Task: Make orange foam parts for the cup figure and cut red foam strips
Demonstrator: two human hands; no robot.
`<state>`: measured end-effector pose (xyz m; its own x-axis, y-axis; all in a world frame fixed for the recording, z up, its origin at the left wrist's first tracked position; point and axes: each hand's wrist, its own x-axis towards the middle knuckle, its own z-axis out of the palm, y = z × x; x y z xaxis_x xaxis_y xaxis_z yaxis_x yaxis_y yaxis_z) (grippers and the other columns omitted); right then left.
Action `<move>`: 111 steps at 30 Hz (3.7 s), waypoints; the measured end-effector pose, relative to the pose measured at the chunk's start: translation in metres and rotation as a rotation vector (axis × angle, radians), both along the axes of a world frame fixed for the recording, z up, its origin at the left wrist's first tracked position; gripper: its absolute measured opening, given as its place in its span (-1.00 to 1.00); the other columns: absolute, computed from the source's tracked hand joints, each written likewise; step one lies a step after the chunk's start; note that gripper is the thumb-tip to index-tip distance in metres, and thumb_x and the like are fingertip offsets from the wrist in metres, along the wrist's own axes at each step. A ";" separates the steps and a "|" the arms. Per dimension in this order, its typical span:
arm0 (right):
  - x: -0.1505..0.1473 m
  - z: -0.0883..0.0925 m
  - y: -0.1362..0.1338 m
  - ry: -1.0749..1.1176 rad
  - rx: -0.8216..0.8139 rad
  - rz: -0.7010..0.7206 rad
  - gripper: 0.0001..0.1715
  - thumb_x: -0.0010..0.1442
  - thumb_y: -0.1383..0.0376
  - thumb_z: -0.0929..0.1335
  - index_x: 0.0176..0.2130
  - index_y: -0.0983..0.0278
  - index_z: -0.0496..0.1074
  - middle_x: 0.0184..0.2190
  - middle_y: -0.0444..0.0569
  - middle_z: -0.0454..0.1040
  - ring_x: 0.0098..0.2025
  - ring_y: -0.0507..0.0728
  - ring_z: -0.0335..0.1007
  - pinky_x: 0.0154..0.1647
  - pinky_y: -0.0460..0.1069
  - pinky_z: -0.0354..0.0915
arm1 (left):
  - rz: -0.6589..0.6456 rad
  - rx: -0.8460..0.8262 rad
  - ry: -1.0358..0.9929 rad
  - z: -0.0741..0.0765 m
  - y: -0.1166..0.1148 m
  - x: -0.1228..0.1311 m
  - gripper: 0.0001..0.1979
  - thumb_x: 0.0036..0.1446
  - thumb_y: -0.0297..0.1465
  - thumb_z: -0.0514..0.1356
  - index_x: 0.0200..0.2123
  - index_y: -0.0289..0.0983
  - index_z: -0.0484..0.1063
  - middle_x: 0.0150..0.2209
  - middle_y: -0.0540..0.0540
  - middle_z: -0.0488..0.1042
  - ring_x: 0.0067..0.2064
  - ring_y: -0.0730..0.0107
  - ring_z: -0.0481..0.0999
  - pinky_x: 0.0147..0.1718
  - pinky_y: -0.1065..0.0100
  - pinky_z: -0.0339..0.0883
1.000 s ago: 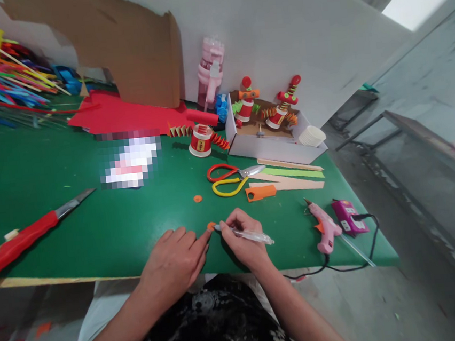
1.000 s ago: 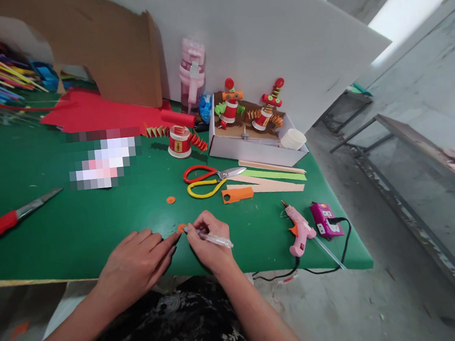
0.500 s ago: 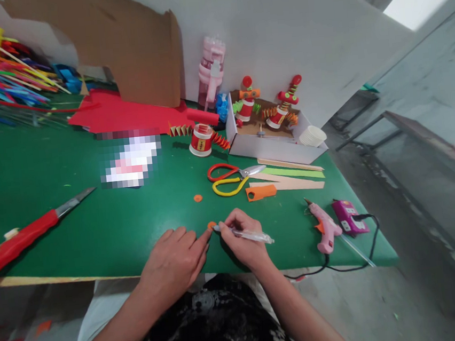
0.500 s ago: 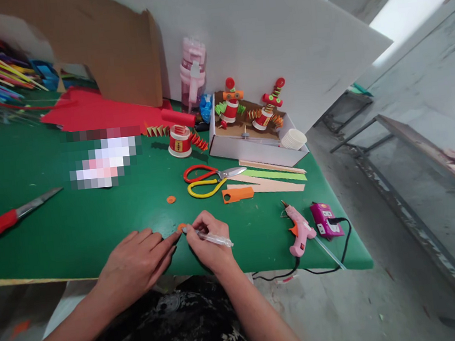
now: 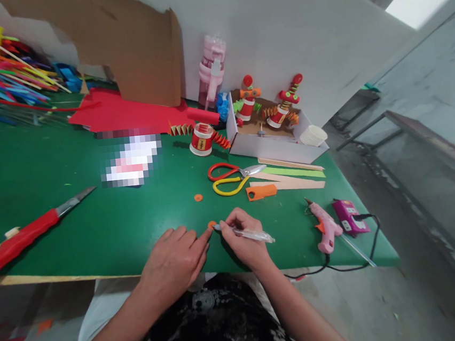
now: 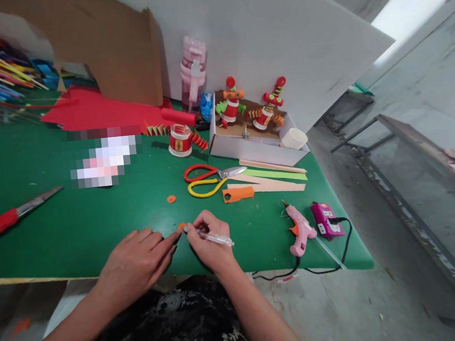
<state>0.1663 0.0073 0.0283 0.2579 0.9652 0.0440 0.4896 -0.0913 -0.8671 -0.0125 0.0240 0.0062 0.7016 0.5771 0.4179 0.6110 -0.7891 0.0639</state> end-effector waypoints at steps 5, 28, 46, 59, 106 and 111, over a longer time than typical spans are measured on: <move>-0.001 0.001 0.001 -0.009 0.002 -0.006 -0.71 0.07 0.13 0.32 -0.57 0.19 0.23 -0.69 -0.24 0.24 -0.63 -0.02 0.13 -0.59 -0.12 0.12 | -0.007 -0.001 0.005 0.000 0.000 0.000 -0.70 0.32 -0.41 0.07 0.04 -0.32 0.48 -0.47 -0.06 0.37 -0.36 0.24 0.30 -0.36 0.20 0.11; 0.000 0.001 0.000 -0.009 -0.001 -0.004 -0.70 0.06 0.12 0.33 -0.57 0.18 0.24 -0.69 -0.24 0.25 -0.63 -0.02 0.12 -0.59 -0.12 0.11 | -0.003 -0.007 -0.004 0.001 0.000 0.000 -0.69 0.32 -0.43 0.07 0.05 -0.32 0.47 -0.47 -0.05 0.37 -0.36 0.24 0.31 -0.37 0.20 0.12; 0.001 0.000 0.001 -0.024 0.011 -0.035 -0.70 0.06 0.12 0.32 -0.59 0.18 0.23 -0.69 -0.23 0.23 -0.62 -0.01 0.09 -0.59 -0.11 0.11 | 0.006 -0.018 0.011 0.000 -0.001 0.000 -0.72 0.31 -0.42 0.08 0.02 -0.31 0.47 -0.46 -0.06 0.37 -0.35 0.26 0.33 -0.36 0.22 0.13; 0.000 0.001 0.000 -0.052 0.027 -0.067 -0.71 0.04 0.13 0.31 -0.60 0.18 0.22 -0.68 -0.22 0.24 -0.62 -0.01 0.11 -0.56 -0.10 0.14 | -0.016 0.000 0.000 0.000 0.000 -0.001 -0.70 0.31 -0.42 0.09 0.03 -0.33 0.48 -0.47 -0.06 0.37 -0.36 0.24 0.31 -0.36 0.21 0.09; 0.001 -0.001 -0.002 -0.065 0.051 -0.048 -0.71 0.04 0.14 0.31 -0.61 0.18 0.21 -0.71 -0.24 0.24 -0.65 -0.02 0.14 -0.59 -0.13 0.12 | -0.022 0.002 -0.002 0.000 0.001 -0.001 -0.68 0.30 -0.42 0.09 0.06 -0.33 0.46 -0.47 -0.05 0.37 -0.36 0.24 0.30 -0.36 0.22 0.07; 0.001 -0.001 -0.002 -0.081 0.058 -0.050 -0.71 0.04 0.15 0.31 -0.61 0.18 0.21 -0.70 -0.23 0.25 -0.64 -0.01 0.15 -0.59 -0.13 0.14 | -0.023 0.010 -0.017 0.000 0.001 -0.001 -0.69 0.30 -0.42 0.08 0.05 -0.34 0.47 -0.47 -0.05 0.37 -0.36 0.23 0.29 -0.37 0.22 0.07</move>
